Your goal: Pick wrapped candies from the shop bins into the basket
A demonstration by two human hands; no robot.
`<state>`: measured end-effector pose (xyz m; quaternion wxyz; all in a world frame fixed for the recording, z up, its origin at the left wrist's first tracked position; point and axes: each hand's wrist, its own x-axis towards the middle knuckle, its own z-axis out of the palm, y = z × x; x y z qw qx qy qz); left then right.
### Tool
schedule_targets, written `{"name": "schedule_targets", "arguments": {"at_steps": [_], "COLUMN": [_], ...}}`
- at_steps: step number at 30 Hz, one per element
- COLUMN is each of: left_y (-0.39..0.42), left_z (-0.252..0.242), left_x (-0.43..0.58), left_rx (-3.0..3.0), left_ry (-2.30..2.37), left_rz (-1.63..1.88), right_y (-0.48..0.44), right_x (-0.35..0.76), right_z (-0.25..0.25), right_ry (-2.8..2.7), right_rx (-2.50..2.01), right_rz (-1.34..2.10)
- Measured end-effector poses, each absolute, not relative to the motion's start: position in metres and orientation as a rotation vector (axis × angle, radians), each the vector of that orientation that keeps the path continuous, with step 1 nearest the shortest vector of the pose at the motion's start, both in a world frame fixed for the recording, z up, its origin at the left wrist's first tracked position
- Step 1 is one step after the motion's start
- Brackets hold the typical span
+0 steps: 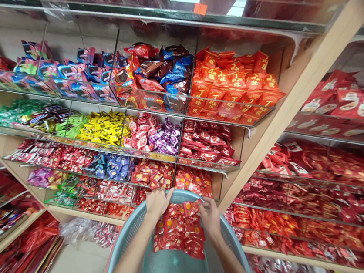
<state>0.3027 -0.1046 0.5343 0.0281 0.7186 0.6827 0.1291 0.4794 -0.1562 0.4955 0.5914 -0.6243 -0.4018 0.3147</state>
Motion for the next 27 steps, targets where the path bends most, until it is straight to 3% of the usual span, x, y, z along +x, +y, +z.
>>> {"name": "schedule_targets", "arguments": {"at_steps": [7, 22, 27], "left_y": [-0.104, -0.107, -0.106], "left_z": [0.534, 0.542, 0.540], "left_x": [0.302, 0.303, 0.303], "left_rx": [2.226, 2.195, 2.197], "left_ry": [2.076, 2.092, 2.094], "left_rz": [0.439, 0.366, 0.366], "right_y": [-0.156, -0.164, -0.163], "right_x": [0.466, 0.464, 0.469], "right_z": [0.494, 0.491, 0.505], "right_ry": [-1.170, -1.224, -1.333], "right_rx": [-1.602, -1.644, -1.661], "right_rz": [0.345, 0.327, 0.175]}}
